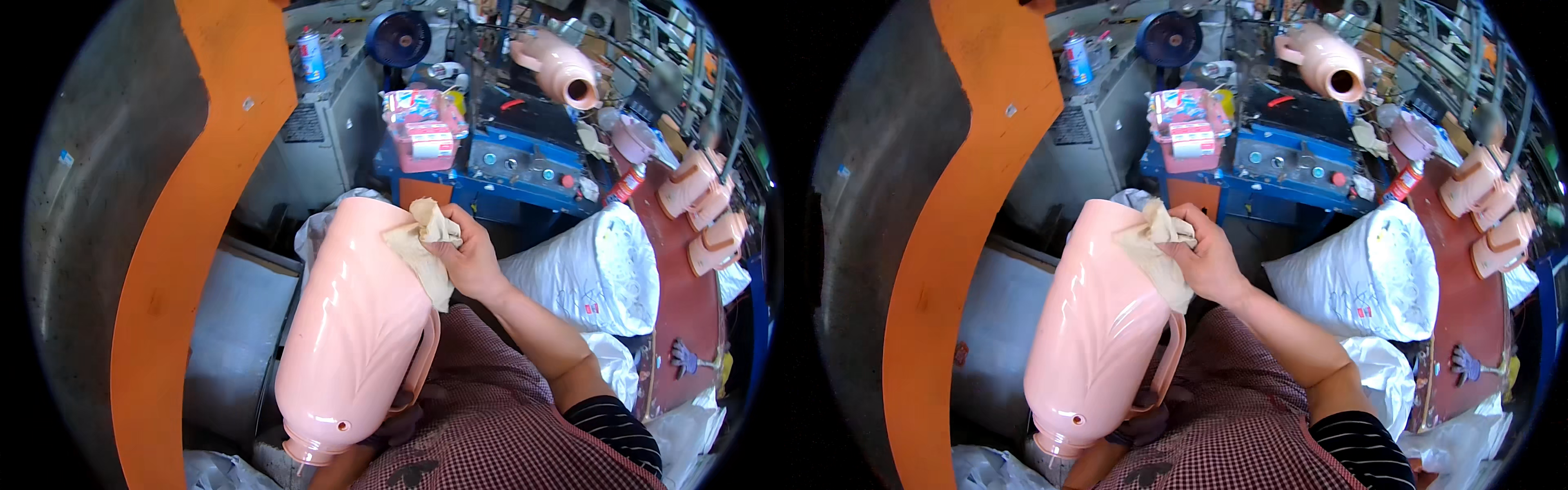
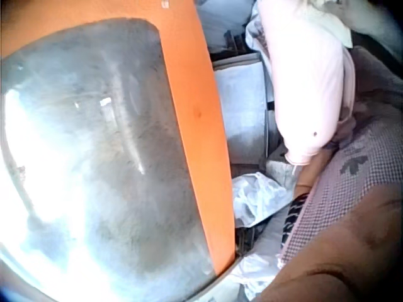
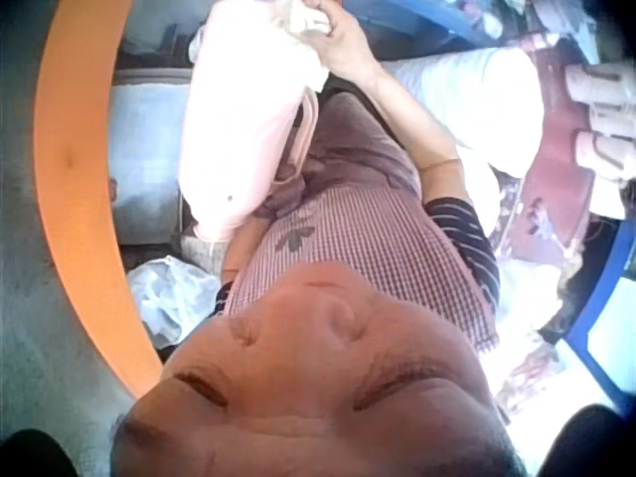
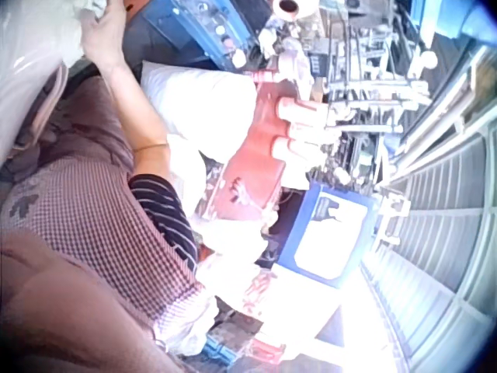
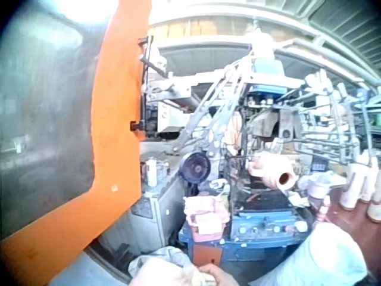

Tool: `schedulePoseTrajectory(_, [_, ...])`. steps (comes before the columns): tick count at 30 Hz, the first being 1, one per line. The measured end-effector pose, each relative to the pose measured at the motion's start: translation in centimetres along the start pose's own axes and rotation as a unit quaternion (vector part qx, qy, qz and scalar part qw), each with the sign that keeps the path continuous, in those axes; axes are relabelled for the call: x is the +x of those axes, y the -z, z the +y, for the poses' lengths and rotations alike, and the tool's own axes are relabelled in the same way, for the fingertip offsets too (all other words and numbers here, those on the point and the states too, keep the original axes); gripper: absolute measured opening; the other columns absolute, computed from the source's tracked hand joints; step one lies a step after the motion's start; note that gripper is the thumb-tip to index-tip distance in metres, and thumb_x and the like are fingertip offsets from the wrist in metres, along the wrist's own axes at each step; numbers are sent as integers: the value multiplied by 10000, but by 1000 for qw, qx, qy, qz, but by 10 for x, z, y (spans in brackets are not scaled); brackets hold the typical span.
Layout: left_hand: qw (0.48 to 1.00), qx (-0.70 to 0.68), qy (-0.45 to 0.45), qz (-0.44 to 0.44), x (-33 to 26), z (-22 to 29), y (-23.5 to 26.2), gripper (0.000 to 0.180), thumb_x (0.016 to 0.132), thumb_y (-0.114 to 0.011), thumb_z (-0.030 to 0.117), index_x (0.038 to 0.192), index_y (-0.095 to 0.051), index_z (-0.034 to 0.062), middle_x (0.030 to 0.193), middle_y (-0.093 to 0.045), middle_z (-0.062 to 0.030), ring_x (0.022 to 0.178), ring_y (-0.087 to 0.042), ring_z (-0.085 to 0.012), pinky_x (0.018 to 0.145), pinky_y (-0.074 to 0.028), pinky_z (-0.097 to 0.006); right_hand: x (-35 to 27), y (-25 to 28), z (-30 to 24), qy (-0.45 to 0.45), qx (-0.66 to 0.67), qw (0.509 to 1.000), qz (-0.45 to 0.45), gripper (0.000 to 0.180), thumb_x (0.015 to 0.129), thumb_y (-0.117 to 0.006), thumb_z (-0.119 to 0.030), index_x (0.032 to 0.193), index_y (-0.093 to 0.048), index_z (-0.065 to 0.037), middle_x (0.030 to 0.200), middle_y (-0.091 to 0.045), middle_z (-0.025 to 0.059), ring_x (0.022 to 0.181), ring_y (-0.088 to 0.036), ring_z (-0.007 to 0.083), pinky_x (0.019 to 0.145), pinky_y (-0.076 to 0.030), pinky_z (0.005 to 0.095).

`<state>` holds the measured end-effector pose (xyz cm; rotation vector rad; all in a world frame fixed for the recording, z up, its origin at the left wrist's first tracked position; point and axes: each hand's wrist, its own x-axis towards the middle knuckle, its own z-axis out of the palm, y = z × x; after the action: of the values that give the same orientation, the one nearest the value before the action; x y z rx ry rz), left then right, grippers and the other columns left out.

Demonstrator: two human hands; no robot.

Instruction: The person assembles pink plastic pitchers by inserting handles, applying labels, and inserting straws. They retrieve parts from nearby bags and place finished units on a table.

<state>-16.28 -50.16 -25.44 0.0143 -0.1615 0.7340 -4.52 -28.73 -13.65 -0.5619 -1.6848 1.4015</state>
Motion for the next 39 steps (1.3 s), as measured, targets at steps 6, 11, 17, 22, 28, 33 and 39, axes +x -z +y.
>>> schedulePoseTrajectory(6, [998,43,36,-9,19,7,-33,500,983,-473,189,1385,-388,-96,576,-541,-40,443,-513,-127,483,-485,-324,-4,24,-32,94,-195,951,220,201,932,-593,-158,1019,-587,24,897,-675,164,821,-645,197,722,-496,323])
schedulePoseTrajectory(11, [996,73,57,-10,26,5,-52,508,982,-471,192,1382,-390,-111,587,-542,-31,456,-515,-123,507,-492,-327,40,143,-34,42,-300,880,365,265,916,-592,-199,1019,-556,43,891,-650,254,831,-649,366,720,-497,412])
schedulePoseTrajectory(17, [994,109,-21,-13,25,12,-57,496,976,-479,189,1368,-405,-105,601,-551,-37,472,-522,-128,516,-493,-328,6,173,-52,124,-414,848,308,183,905,-534,-89,1071,-552,-15,914,-652,198,840,-645,337,763,-494,403])
schedulePoseTrajectory(22, [986,134,-102,10,12,7,-58,485,971,-486,186,1357,-417,-100,613,-558,-42,485,-529,-133,524,-495,-328,-9,81,-92,212,-333,906,151,271,774,-531,98,988,-653,-13,942,-646,131,879,-647,253,779,-504,306])
schedulePoseTrajectory(28, [976,136,-166,46,1,-14,-52,473,965,-494,182,1344,-432,-94,628,-566,-47,500,-537,-138,533,-496,-328,10,-12,-88,420,-298,854,-71,352,720,-574,44,1039,-682,-57,1042,-683,109,989,-639,306,910,-497,415])
schedulePoseTrajectory(33, [972,120,-185,78,-5,-39,-39,463,960,-500,179,1333,-444,-89,640,-573,-52,513,-543,-143,541,-497,-329,-37,-29,-77,317,-240,873,-282,347,786,-572,18,1115,-669,-38,1233,-640,122,1287,-510,279,1134,-315,470])
schedulePoseTrajectory(39, [969,115,-194,100,-7,-45,-35,450,954,-508,176,1320,-458,-83,654,-582,-57,529,-551,-148,550,-498,-329,-62,-15,-95,293,-156,869,-366,324,827,-585,-11,1142,-652,-41,1251,-634,121,1286,-509,302,1152,-270,486])
